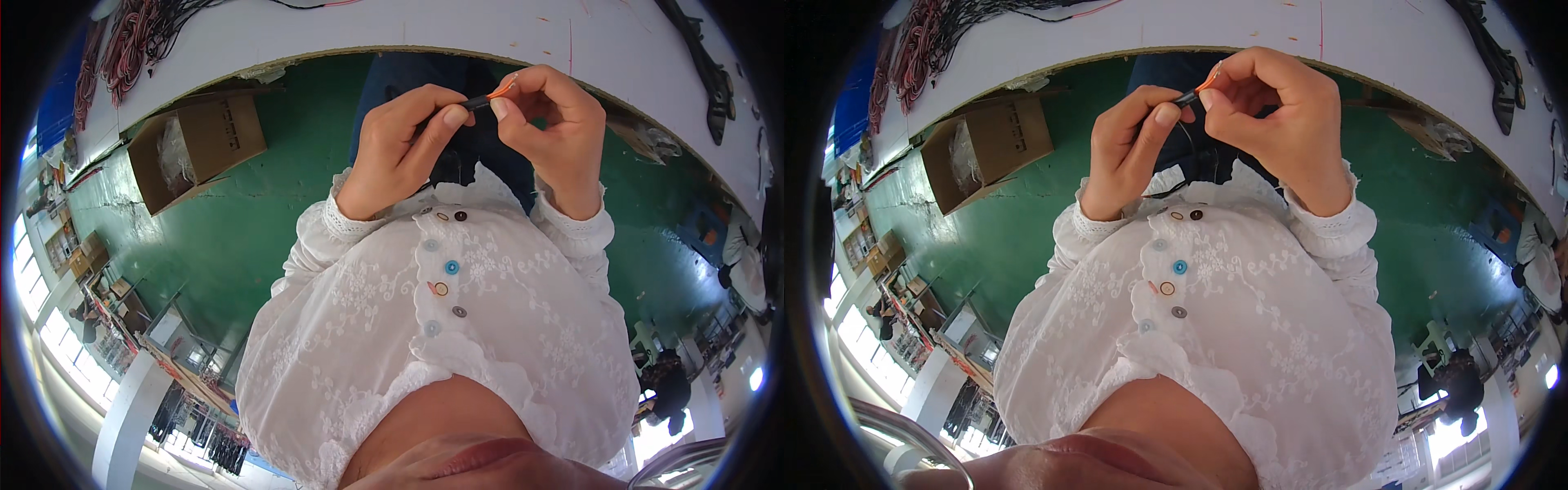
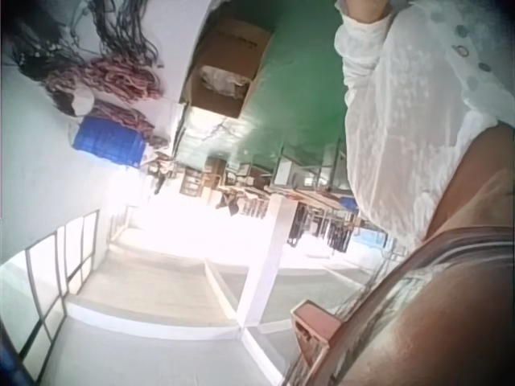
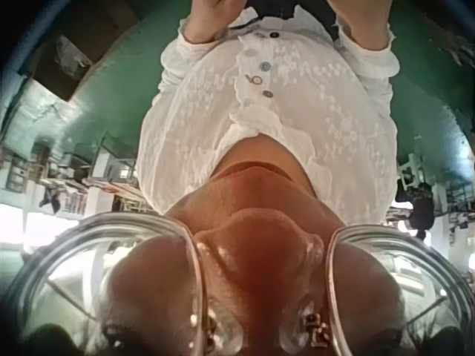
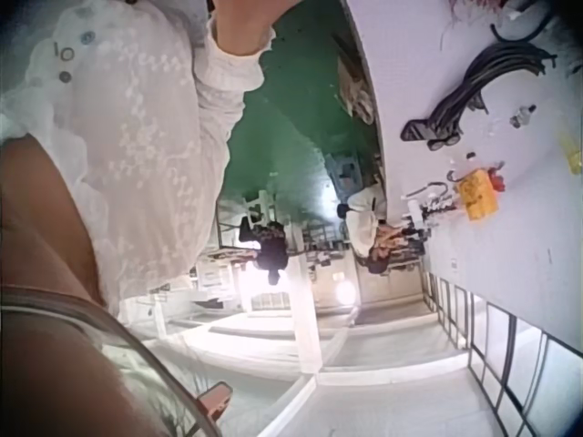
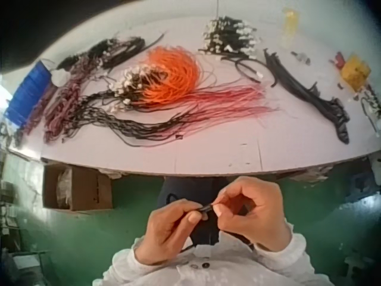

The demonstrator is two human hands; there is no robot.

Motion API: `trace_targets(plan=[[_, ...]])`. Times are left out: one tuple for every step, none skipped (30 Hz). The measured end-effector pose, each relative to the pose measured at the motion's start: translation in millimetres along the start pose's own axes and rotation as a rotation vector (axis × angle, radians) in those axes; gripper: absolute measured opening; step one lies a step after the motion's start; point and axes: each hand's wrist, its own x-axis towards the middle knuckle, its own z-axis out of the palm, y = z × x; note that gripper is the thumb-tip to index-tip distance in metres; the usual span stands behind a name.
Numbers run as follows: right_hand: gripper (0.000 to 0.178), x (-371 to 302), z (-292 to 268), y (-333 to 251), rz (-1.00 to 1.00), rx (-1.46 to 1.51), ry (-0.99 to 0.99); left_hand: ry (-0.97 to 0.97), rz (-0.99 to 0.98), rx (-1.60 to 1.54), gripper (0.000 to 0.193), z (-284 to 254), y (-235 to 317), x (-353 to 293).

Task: Assemble wiring harnesses by organizing colored wires and inserting them into connectors.

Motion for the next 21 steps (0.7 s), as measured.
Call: trace_targets(plan=[[0.013, 0.9, 0.4, -1.7, -0.003, -0.001, 0.000, 0.001, 0.002, 0.001, 0.013, 0.5, 2.4, 0.8], [0.013, 1.7, 0.5, -4.0, -0.025, -0.014, 0.015, 0.012, -0.014, 0.046, 0.011, 0.7, 6.2, 1.6], [0.013, 2.3, 0.5, -5.5, -0.048, -0.028, 0.030, 0.024, -0.031, 0.092, 0.009, 1.1, 8.4, 2.2], [0.013, 2.9, 0.5, -5.9, -0.051, -0.029, 0.030, 0.024, -0.029, 0.092, 0.009, 2.2, 7.9, 3.3], [0.013, 4.1, -0.1, -6.5, -0.073, -0.051, 0.042, 0.060, 0.069, 0.217, 0.008, 3.7, 7.2, 5.4], [0.014, 5.4, -0.6, -7.0, -0.095, -0.073, 0.053, 0.096, 0.168, 0.343, 0.008, 4.2, 7.1, 7.0], [0.014, 6.3, -1.4, -6.9, -0.099, -0.074, 0.053, 0.098, 0.171, 0.343, 0.008, 3.4, 8.4, 7.5], [0.013, 6.6, -2.6, -5.9, -0.112, -0.063, 0.044, 0.094, 0.195, 0.451, 0.008, 2.6, 10.1, 7.3], [0.013, 7.2, -3.6, -4.9, -0.125, -0.052, 0.036, 0.090, 0.219, 0.560, 0.009, 2.1, 11.3, 7.4], [0.013, 8.8, -4.5, -3.7, -0.127, -0.053, 0.034, 0.093, 0.220, 0.560, 0.009, 2.5, 10.5, 8.3], [0.013, 10.4, -4.8, -2.0, -0.125, -0.015, 0.022, 0.090, 0.201, 0.473, 0.007, 3.1, 8.2, 9.0], [0.012, 11.6, -4.8, -1.2, -0.122, 0.023, 0.009, 0.087, 0.181, 0.386, 0.006, 3.2, 6.9, 9.5], [0.012, 12.4, -4.2, -2.1, -0.124, 0.023, 0.008, 0.090, 0.182, 0.387, 0.006, 1.8, 8.7, 10.1], [0.012, 12.6, -2.9, -3.7, -0.054, 0.100, -0.016, 0.059, 0.081, 0.227, 0.006, -0.5, 11.9, 10.4], [0.012, 12.6, -1.5, -5.4, 0.018, 0.178, -0.040, 0.028, -0.020, 0.065, 0.007, -2.7, 13.5, 10.4], [0.012, 10.9, 0.5, -8.2, 0.018, 0.178, -0.040, 0.028, -0.020, 0.065, 0.007, -4.5, 13.3, 9.8], [0.013, 8.6, 3.1, -11.9, 0.067, 0.254, -0.028, 0.023, -0.047, 0.041, 0.010, -6.4, 13.0, 9.4], [0.013, 7.6, 4.3, -13.6, 0.116, 0.330, -0.016, 0.017, -0.073, 0.016, 0.012, -7.4, 12.6, 9.3], [0.013, 7.3, 4.7, -11.9, 0.115, 0.330, -0.017, 0.019, -0.073, 0.016, 0.012, -7.2, 11.4, 9.0], [0.014, 5.6, 4.9, -8.8, 0.073, 0.307, -0.030, 0.023, -0.055, 0.040, 0.012, -6.3, 9.7, 8.3], [0.014, 4.7, 4.4, -6.7, 0.030, 0.285, -0.043, 0.026, -0.036, 0.063, 0.012, -5.6, 8.5, 8.0]])
